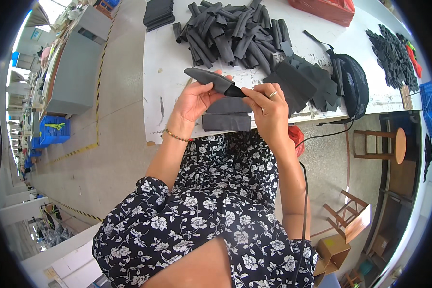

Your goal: The person repeatedly picks up a small rectangular piece of dark fabric and a larger, irregularly shaped piece of the same material. They insert the rectangular piece into a pocket or sleeve on the larger piece, then place the assembled unit onto a growing stack on the table.

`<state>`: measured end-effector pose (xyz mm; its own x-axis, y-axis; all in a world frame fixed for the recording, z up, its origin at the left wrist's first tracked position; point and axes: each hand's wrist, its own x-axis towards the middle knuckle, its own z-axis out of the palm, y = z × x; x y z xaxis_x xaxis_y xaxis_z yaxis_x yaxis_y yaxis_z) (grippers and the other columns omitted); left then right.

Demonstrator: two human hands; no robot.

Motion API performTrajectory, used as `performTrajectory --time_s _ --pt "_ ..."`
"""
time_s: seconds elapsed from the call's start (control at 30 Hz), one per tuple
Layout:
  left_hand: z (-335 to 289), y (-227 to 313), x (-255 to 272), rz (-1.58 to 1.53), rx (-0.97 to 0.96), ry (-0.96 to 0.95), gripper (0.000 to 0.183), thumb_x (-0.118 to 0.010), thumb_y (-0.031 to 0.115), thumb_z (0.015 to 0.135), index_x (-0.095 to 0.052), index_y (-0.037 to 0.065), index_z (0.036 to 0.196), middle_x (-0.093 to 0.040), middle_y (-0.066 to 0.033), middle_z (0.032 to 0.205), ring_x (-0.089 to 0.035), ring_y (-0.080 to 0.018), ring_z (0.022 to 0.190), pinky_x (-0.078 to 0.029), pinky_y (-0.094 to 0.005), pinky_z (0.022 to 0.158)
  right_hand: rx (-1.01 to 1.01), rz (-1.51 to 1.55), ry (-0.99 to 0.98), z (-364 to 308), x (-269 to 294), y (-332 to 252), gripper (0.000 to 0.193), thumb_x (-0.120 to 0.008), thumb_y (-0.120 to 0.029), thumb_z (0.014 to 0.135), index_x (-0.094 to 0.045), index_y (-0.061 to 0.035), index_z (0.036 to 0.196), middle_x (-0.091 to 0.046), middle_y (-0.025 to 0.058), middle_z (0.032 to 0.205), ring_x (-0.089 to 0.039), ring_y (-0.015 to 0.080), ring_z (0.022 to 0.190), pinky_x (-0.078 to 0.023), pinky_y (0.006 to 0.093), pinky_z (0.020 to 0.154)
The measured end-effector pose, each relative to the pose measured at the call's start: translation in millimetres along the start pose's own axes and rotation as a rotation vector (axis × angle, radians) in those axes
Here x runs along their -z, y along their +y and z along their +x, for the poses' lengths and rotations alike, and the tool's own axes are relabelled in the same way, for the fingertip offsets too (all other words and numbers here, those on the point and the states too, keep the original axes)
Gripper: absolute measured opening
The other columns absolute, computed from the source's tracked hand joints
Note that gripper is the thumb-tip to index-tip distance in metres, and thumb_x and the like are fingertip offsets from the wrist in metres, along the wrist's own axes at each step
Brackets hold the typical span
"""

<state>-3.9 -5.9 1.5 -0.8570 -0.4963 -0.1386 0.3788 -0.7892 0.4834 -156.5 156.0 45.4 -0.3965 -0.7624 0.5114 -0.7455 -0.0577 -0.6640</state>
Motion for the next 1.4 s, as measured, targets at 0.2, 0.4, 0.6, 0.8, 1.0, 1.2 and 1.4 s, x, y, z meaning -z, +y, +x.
performTrajectory --time_s 0.2,0.4,0.6,0.8,1.0,1.2,1.4 --pt "-3.9 -1.5 -10.1 0.083 -0.025 0.019 0.035 -0.047 -0.002 0.095 -0.046 -0.006 0.13 -0.053 -0.0317 0.13 -0.059 -0.0365 0.118 -0.054 -0.0455 0.098 0.185 -0.226 0.061 2.8 2.0 -0.3 0.027 -0.075 -0.002 0.072 -0.074 -0.0074 0.098 -0.061 0.0037 0.09 -0.057 0.0234 0.085 -0.046 0.0366 0.075" --pt "-18.0 -16.1 -44.9 0.262 -0.197 0.045 0.047 -0.049 0.0 0.096 -0.036 -0.001 0.141 -0.054 -0.0278 0.132 -0.058 -0.0328 0.12 -0.05 -0.0454 0.102 0.278 -0.353 0.111 3.1 -9.5 -6.3 0.037 -0.075 -0.007 0.073 -0.069 -0.005 0.109 -0.058 0.0055 0.098 -0.056 0.0256 0.09 -0.046 0.0381 0.078" --pt "-14.5 -27.4 -59.1 0.389 -0.418 -0.033 0.06 -0.065 0.02 0.093 -0.037 0.003 0.144 -0.06 -0.0185 0.128 -0.056 -0.0305 0.123 -0.042 -0.0437 0.105 0.036 0.089 0.081 -7.2 -26.1 -27.3 0.061 -0.08 -0.003 0.07 -0.058 -0.0042 0.126 -0.055 0.015 0.111 -0.054 0.0341 0.096 -0.046 0.0421 0.086" --pt "-4.1 -31.3 -44.8 0.33 -0.424 -0.152 0.025 -0.053 0.024 0.101 -0.06 0.004 0.113 -0.07 -0.0151 0.099 -0.055 -0.0332 0.124 -0.04 -0.0464 0.106 0.07 -0.05 -0.045 -26.7 -14.2 -12.3 0.042 -0.073 0.003 0.07 -0.057 -0.0032 0.108 -0.058 0.0161 0.11 -0.057 0.036 0.099 -0.047 0.0434 0.083" --pt "-4.1 -32.4 -53.5 0.271 -0.486 -0.087 0.027 -0.053 0.028 0.101 -0.06 0.005 0.11 -0.07 -0.0132 0.099 -0.057 -0.0326 0.121 -0.041 -0.0469 0.105 0.183 -0.033 -0.053 -3.3 -28.1 -14.6 0.036 -0.071 0.005 0.07 -0.057 -0.0029 0.102 -0.061 0.0141 0.108 -0.057 0.0356 0.093 -0.047 0.0437 0.08" --pt "-8.4 -18.9 -49.4 0.027 -0.454 0.12 0.027 -0.053 0.024 0.101 -0.058 0.001 0.113 -0.069 -0.0113 0.093 -0.063 -0.0296 0.11 -0.05 -0.0424 0.097 0.214 -0.178 -0.038 -8.7 -13.7 -25.8 0.033 -0.073 0.003 0.067 -0.061 -0.0055 0.097 -0.061 0.0086 0.105 -0.058 0.0306 0.088 -0.047 0.0411 0.077" --pt "-9.9 -55.4 -56.1 -0.097 -0.36 0.082 0.026 -0.049 0.026 0.103 -0.057 0.003 0.113 -0.068 -0.0086 0.095 -0.059 -0.0295 0.116 -0.047 -0.044 0.1 0.276 -0.158 -0.027 6.4 -35.1 -28.8 0.031 -0.072 0.002 0.07 -0.06 -0.0038 0.097 -0.061 0.0108 0.107 -0.058 0.0317 0.088 -0.047 0.0423 0.078"
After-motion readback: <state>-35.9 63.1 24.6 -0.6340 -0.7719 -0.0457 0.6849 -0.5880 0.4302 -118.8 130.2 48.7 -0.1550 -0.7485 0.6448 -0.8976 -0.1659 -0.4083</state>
